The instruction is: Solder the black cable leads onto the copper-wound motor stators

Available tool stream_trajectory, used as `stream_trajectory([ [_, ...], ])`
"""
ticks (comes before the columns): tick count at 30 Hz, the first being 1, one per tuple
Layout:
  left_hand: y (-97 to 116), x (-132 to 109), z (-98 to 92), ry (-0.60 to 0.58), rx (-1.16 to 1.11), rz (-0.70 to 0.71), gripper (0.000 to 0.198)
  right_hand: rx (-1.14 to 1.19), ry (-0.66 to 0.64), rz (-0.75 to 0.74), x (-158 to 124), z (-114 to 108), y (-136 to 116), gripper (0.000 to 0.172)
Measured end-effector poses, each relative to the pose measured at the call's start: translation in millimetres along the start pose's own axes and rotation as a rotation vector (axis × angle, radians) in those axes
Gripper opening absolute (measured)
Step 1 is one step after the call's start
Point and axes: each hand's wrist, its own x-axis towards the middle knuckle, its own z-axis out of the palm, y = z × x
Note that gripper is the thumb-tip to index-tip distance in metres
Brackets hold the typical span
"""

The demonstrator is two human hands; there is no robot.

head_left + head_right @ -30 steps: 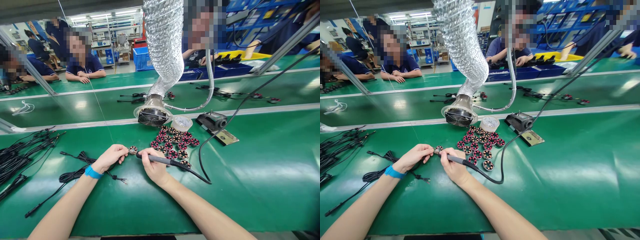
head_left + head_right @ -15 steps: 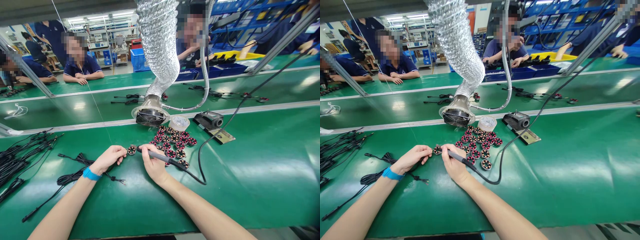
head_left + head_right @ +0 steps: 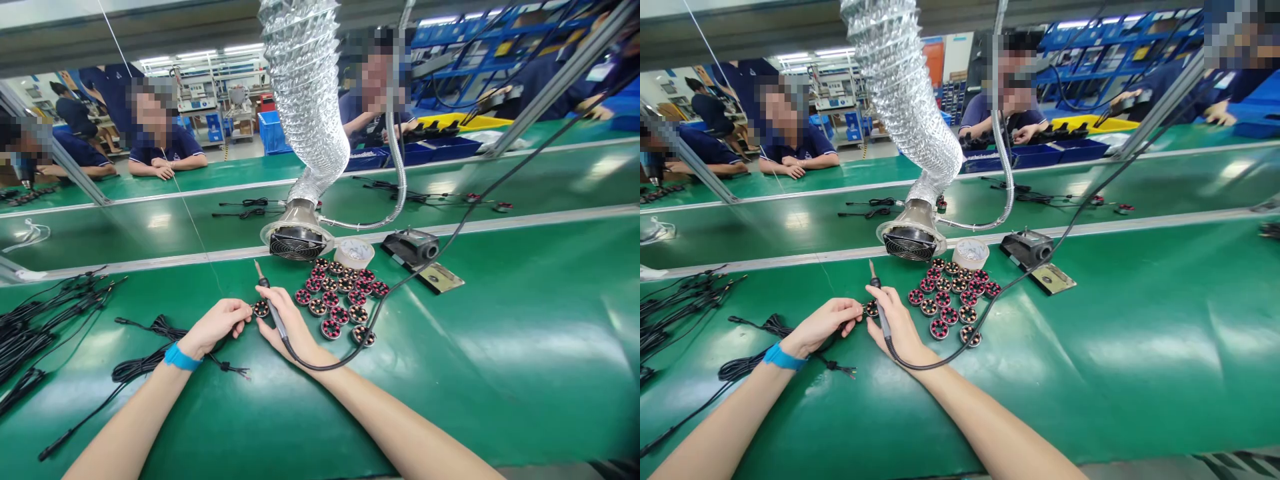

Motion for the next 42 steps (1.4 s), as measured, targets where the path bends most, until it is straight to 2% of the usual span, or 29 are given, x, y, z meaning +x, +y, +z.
stream_trajectory([
  [8,6,-1,-0.4,0.021,-0.011,0.008,0.041,-0.05,-0.028,0.0,4,-6,-2,0.061],
  [11,8,-3,-4.9,0.06,0.004,-0.017,0.043,-0.065,-0.022,0.0,5,-8,-2,0.062],
  [18,11,-1,-13.6,0.065,-0.041,-0.002,0.039,-0.051,0.011,-0.004,8,-12,2,0.063],
  [24,3,8,-7.3,0.166,-0.106,0.004,0.039,-0.029,-0.018,0.012,9,-16,-1,0.062],
  [30,1,10,0.3,0.265,-0.002,-0.021,0.047,0.011,-0.024,0.016,8,-15,1,0.063],
  [35,8,6,4.8,0.262,0.085,-0.029,0.051,-0.053,-0.024,-0.053,10,-17,-2,0.063],
  [39,6,6,3.0,0.249,0.118,-0.042,0.056,-0.131,-0.095,-0.108,15,-20,-7,0.055],
  [42,2,9,2.1,0.19,0.102,-0.063,0.056,-0.201,-0.175,-0.097,17,-21,-8,0.053],
])
